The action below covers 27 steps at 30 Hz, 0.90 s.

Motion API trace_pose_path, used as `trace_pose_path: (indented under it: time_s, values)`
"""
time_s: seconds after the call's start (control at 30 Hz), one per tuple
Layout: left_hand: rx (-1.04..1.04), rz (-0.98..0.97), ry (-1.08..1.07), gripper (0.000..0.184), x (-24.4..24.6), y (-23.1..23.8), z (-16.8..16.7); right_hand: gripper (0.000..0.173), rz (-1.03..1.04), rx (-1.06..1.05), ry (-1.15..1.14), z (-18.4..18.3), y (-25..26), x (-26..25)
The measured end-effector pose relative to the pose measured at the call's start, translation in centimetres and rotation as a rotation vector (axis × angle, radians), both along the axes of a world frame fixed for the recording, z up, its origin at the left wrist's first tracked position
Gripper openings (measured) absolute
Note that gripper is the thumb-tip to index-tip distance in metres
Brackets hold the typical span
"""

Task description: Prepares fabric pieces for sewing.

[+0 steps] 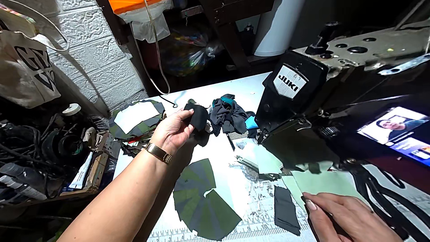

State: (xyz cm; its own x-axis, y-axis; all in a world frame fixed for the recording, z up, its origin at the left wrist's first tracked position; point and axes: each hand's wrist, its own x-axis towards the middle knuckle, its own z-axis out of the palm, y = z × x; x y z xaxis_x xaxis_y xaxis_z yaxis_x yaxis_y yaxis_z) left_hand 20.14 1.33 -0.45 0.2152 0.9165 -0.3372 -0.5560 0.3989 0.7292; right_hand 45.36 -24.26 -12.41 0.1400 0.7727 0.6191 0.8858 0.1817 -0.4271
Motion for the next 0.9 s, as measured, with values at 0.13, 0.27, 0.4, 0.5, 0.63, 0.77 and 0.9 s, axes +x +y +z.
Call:
trace_pose_path:
  time_s: [0.13,0.27,0.4,0.5,0.63,0.77,0.9]
  values:
    - [0.011,-0.069,0.018,0.027,-0.6,-0.2,-0.6,0.025,0.002,0.006,-0.001,0.0,0.0,0.0]
    - [-0.019,-0.109,-0.034,0.021,-1.4,-0.2,-0.9,0.025,-0.001,0.006,-0.006,-0.1,0.0,0.0]
    - [-0.044,-0.130,-0.075,0.024,-1.9,-0.5,-0.9,0.025,-0.008,-0.008,-0.008,-0.1,-0.1,0.1]
    - [-0.017,-0.141,0.090,0.031,-2.1,-1.4,-1.2,0.025,0.001,-0.006,-0.006,-0.2,-0.1,0.1]
    - [-0.025,-0.166,0.215,0.031,-2.5,-2.0,-2.2,0.025,0.002,0.001,-0.011,-0.1,-0.1,0.1]
    - [-0.055,-0.121,0.146,0.024,-3.1,-2.2,-3.0,0.025,0.003,-0.004,-0.005,0.0,-0.1,0.1]
    - [-0.066,-0.089,0.119,0.021,-3.4,-2.6,-3.1,0.024,0.004,0.018,0.000,0.0,0.0,0.0]
